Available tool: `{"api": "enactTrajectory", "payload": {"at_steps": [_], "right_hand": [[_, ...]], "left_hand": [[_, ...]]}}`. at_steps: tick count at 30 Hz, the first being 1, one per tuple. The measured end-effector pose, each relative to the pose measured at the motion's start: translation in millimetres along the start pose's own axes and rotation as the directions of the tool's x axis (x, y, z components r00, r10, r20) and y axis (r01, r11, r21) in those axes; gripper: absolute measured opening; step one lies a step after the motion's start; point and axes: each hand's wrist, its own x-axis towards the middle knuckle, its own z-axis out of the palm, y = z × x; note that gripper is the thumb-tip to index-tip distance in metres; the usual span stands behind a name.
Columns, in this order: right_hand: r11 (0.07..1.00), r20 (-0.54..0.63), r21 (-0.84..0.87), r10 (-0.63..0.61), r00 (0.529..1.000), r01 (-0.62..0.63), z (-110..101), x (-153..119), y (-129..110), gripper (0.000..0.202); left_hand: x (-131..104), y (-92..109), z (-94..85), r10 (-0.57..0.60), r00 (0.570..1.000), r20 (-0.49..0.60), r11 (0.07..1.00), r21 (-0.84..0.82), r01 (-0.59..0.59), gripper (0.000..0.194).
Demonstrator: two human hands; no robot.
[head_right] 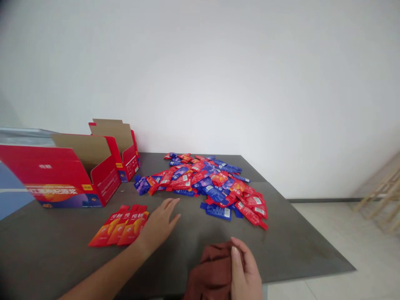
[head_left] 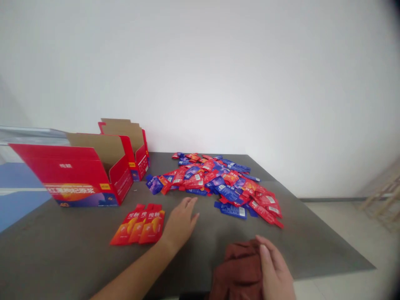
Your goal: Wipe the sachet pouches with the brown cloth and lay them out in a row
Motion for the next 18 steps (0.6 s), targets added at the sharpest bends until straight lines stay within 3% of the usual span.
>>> {"api": "enactTrajectory", "payload": {"at_steps": [5,10,14,18], "right_hand": [[1.000,-0.027,-0.016,-0.023,0.999,0.023,21.4,17.2,10.9,0.049],[0.999,-0.034,-0.013,-0.033,0.999,0.032,24.9,15.1,14.0,0.046],[0.999,-0.046,-0.011,-0.040,0.998,0.040,24.7,12.9,15.0,0.045],[0.999,-0.044,0.001,-0.042,0.998,0.042,28.2,12.7,15.6,0.045]], "left_hand": [[65.6,53.2,44.0,0.253,0.967,0.045,0.962,-0.120,-0.246,0.033],[111.7,77.6,72.5,0.342,0.936,0.082,0.935,-0.131,-0.330,0.048],[115.0,83.2,80.3,0.349,0.928,0.132,0.929,-0.178,-0.324,0.038],[99.9,78.4,66.8,0.311,0.945,0.104,0.904,-0.339,-0.260,0.028]]}}
